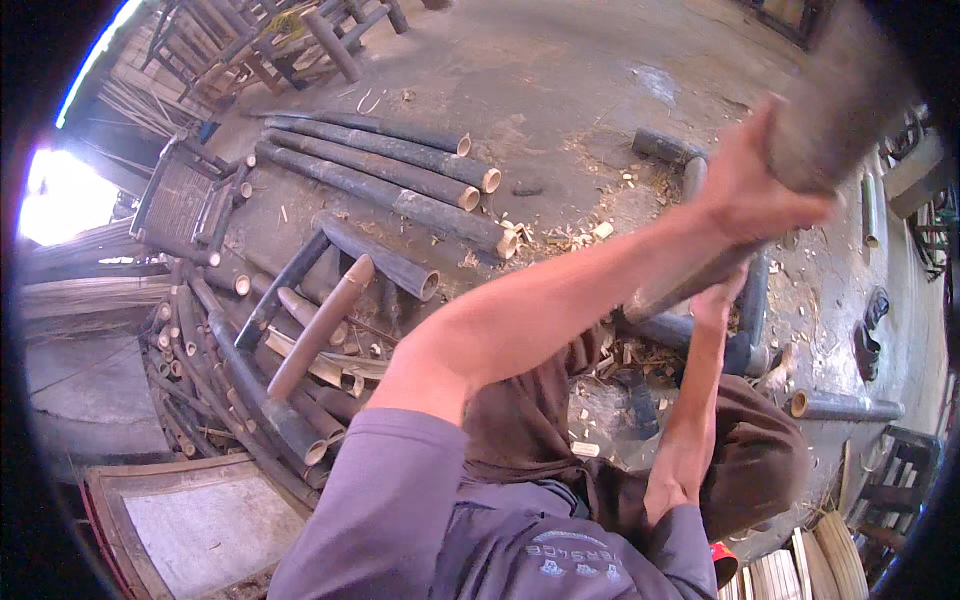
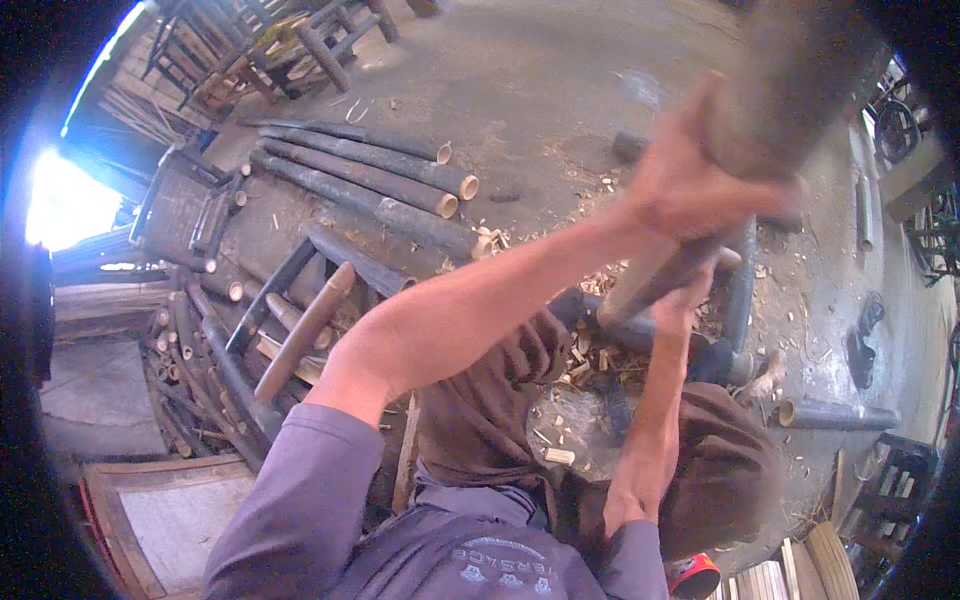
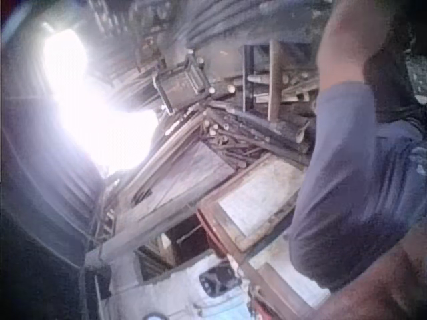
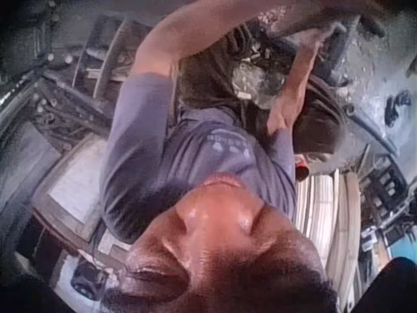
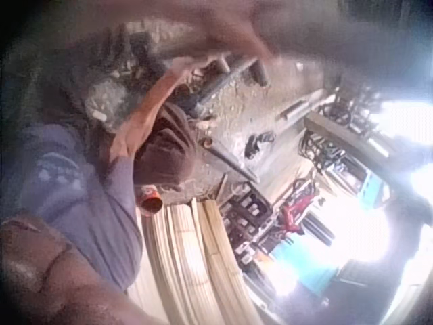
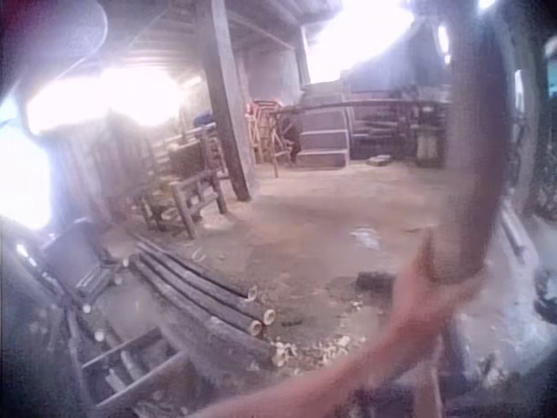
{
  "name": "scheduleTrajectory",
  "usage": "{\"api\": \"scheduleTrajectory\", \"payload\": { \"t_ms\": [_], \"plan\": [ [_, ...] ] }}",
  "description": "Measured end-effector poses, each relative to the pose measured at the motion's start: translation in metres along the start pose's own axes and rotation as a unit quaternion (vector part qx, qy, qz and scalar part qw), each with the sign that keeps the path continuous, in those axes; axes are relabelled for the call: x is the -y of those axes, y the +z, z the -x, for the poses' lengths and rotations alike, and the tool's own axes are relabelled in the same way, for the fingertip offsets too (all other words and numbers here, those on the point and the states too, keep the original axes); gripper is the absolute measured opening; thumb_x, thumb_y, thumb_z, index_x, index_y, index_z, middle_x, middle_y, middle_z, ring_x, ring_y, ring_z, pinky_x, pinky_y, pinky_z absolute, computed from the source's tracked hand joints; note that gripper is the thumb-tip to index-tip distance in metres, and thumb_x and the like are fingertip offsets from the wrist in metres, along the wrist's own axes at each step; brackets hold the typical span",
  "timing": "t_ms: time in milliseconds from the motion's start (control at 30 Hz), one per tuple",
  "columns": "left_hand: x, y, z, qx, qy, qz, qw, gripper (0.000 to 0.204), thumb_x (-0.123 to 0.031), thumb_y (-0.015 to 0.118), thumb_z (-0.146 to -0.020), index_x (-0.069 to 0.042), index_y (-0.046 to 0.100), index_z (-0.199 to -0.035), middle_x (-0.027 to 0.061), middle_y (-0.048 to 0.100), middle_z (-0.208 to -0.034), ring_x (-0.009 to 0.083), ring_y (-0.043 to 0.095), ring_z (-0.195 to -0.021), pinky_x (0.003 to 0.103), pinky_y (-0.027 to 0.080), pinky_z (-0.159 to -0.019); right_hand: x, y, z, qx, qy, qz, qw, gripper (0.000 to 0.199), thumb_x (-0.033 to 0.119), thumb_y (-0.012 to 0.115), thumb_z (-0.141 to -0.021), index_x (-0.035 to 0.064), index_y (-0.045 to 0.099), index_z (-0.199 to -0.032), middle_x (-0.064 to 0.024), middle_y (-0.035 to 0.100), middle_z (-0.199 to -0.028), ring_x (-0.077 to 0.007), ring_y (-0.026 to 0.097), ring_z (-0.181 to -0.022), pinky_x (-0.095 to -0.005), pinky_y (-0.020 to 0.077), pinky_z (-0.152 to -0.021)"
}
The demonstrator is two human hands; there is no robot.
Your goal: The person assembles a bamboo frame by hand, fitting cylindrical bamboo pieces together and using a wooden mallet to tap joints into place. The person repeatedly adjusts and aligns the bamboo segments to form a rectangular structure.
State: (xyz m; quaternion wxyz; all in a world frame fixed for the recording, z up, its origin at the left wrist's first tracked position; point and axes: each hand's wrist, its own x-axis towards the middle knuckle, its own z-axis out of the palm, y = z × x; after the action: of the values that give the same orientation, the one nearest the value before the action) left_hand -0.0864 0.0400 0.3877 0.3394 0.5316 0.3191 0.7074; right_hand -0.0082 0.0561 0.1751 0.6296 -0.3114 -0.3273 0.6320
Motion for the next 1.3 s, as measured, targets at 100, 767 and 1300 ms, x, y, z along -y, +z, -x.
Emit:
{"api": "scheduleTrajectory", "payload": {
  "t_ms": [100, 767, 1300],
  "plan": [
    [-0.018, -0.037, -0.013, 0.039, -0.089, 0.060, 0.993, 0.076, -0.031, 0.088, -0.051, 0.001, 0.052, -0.110, 0.0140, 0.068, -0.097, 0.0253, 0.067, -0.087, 0.036, 0.055, -0.079, 0.027, 0.030, 0.012, -0.042, -0.008, 0.001, 0.999, 0.051, 0.045, 0.046, -0.099, 0.0095, 0.046, -0.136, -0.0051, 0.055, -0.128, -0.0230, 0.054, -0.117, -0.0392, 0.0416, -0.102],
    [-0.017, 0.024, -0.009, 0.030, 0.047, -0.086, 0.995, 0.088, -0.038, 0.088, -0.046, 0.000, 0.053, -0.117, 0.0198, 0.069, -0.095, 0.0299, 0.068, -0.088, 0.040, 0.054, -0.083, 0.044, -0.052, -0.017, 0.058, -0.011, 0.193, 0.979, 0.047, 0.044, 0.049, -0.097, 0.0101, 0.051, -0.130, -0.0046, 0.060, -0.120, -0.0216, 0.058, -0.110, -0.0379, 0.0482, -0.094],
    [-0.127, -0.012, -0.030, 0.182, -0.014, 0.151, 0.972, 0.056, -0.020, 0.074, -0.080, 0.005, 0.049, -0.124, 0.0182, 0.065, -0.096, 0.0216, 0.066, -0.074, 0.040, 0.061, -0.063, 0.128, 0.060, 0.021, -0.094, -0.033, 0.072, 0.992, 0.051, 0.045, 0.044, -0.098, 0.0047, 0.053, -0.128, -0.0089, 0.064, -0.114, -0.0241, 0.061, -0.103, -0.0337, 0.0470, -0.092]
  ]
}}
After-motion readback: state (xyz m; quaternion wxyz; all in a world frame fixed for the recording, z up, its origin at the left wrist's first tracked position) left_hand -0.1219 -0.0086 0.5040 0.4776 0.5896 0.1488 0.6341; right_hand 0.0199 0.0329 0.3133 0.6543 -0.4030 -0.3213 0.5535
